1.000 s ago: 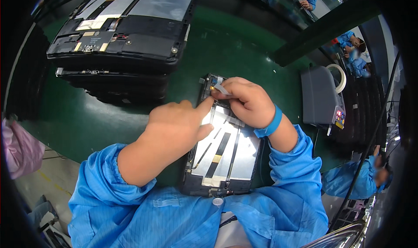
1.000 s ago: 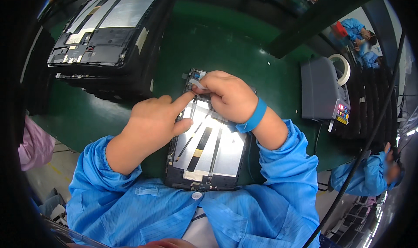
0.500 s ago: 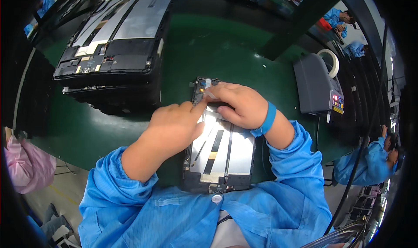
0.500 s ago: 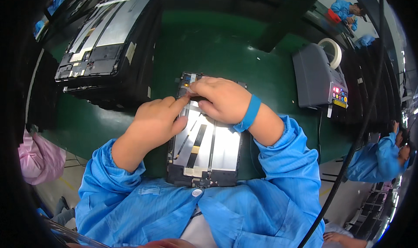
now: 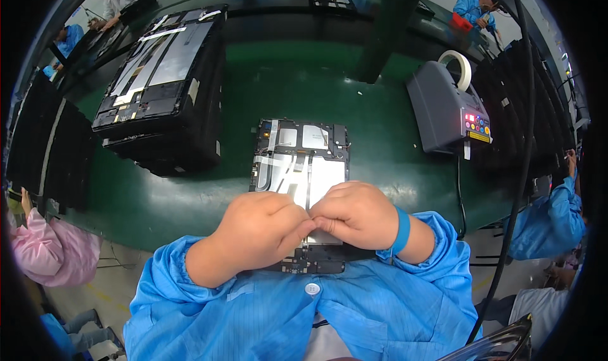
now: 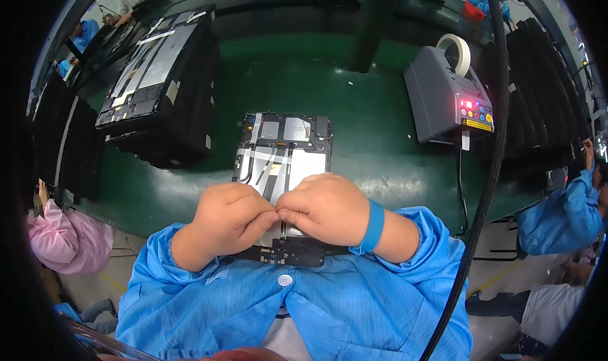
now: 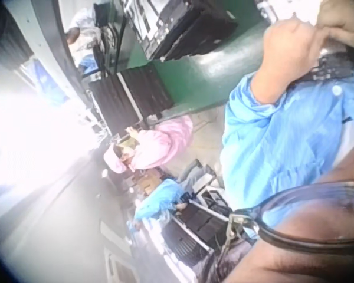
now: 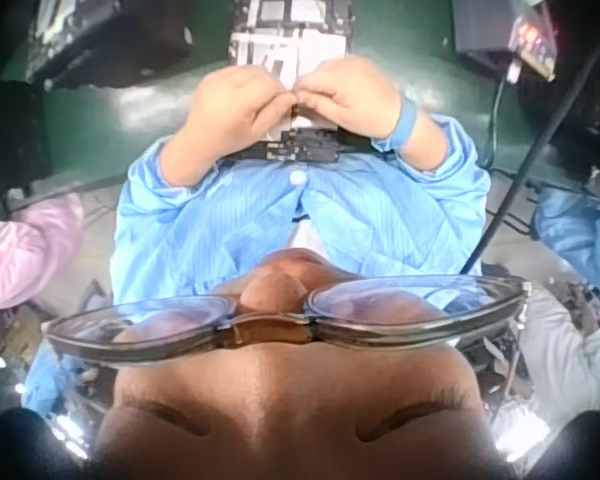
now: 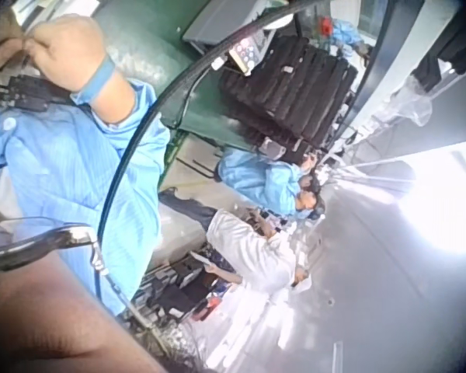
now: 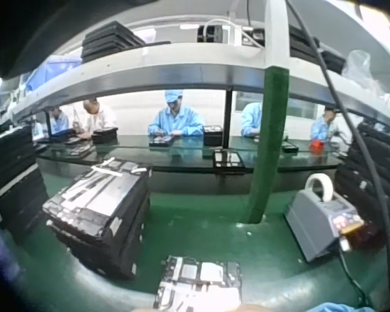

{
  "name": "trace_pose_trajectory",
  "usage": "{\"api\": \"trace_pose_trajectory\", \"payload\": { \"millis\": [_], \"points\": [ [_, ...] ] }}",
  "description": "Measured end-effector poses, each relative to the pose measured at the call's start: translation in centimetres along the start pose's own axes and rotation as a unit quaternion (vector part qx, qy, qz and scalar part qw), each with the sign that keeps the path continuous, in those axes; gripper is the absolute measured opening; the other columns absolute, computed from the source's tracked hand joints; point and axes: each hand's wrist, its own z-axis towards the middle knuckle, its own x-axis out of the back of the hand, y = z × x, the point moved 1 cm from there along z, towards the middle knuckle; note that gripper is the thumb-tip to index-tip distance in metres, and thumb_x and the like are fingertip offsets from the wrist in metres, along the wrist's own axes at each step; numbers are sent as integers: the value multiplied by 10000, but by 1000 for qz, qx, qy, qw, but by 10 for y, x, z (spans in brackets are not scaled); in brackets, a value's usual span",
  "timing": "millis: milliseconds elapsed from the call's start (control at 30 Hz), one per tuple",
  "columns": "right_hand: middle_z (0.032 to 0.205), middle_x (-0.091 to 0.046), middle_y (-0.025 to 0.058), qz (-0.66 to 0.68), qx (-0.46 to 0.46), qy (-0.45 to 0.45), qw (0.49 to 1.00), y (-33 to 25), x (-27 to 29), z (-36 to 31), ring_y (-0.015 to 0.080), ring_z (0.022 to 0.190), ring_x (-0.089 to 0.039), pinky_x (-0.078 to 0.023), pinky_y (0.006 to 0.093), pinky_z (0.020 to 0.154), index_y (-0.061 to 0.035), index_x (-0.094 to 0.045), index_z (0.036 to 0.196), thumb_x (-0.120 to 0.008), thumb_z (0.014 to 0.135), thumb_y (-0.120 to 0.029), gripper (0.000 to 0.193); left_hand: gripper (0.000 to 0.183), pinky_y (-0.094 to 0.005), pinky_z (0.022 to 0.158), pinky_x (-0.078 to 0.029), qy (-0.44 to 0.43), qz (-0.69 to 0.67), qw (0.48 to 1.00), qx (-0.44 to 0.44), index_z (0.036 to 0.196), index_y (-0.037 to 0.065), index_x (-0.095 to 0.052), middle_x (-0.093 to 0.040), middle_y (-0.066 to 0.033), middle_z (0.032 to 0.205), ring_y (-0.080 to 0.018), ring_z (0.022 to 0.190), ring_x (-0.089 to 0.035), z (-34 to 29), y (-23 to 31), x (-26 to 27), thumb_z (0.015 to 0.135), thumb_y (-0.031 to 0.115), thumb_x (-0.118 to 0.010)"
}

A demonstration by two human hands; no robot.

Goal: The person applies white adhesive tape to the internal components of a disassembled electronic device. They repeatedly peel tape from a roll and press it onto specific areas of the device's chassis and circuitry. The person handles the device with both hands, adjusting its position on the green workbench throughout the process.

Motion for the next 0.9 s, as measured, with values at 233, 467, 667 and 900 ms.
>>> {"api": "trace_pose_trajectory", "payload": {
  "millis": [233, 467, 667, 900],
  "points": [
    [785, -657, 104, 55, -60, 166, 983, 14, 13, -21, 269, 673, -636, -493, 371, 618, -78, -667, 964, -652, 822, -153, 161, 89, -352, 501, -455, -7, 17, 1000, -8, 751, 76, -655, -608, -50, 656, -242, 548, -577, 34, 6, -9, 739, 126, -727],
    [743, -636, 86, 96, -136, 229, 959, 53, 24, -28, 190, 689, -622, -478, 329, 622, -36, -589, 818, -594, 865, -110, 88, 381, -344, 637, -498, -35, 9, 986, 163, 1100, 14, -634, -615, -109, 840, -251, 709, -606, 74, -18, -36, 755, 157, -710],
    [808, -608, 15, 366, -213, 296, 856, 88, 25, -29, 94, 718, -585, -453, 232, 647, -60, -545, 956, -536, 952, -172, 113, 322, -377, 867, -434, -95, 67, 989, 91, 1026, 50, -678, -541, -93, 880, -293, 932, -521, 96, -49, -66, 728, 160, -730],
    [1058, -573, 75, 380, -241, 303, 840, 101, 12, -17, 94, 677, -576, -467, 237, 611, -36, -467, 1124, -608, 892, -131, 288, 178, -354, 814, -432, -97, 19, 992, 82, 878, 83, -739, -551, -57, 880, -251, 932, -514, 79, -63, -49, 704, 115, -751]
  ]
}}
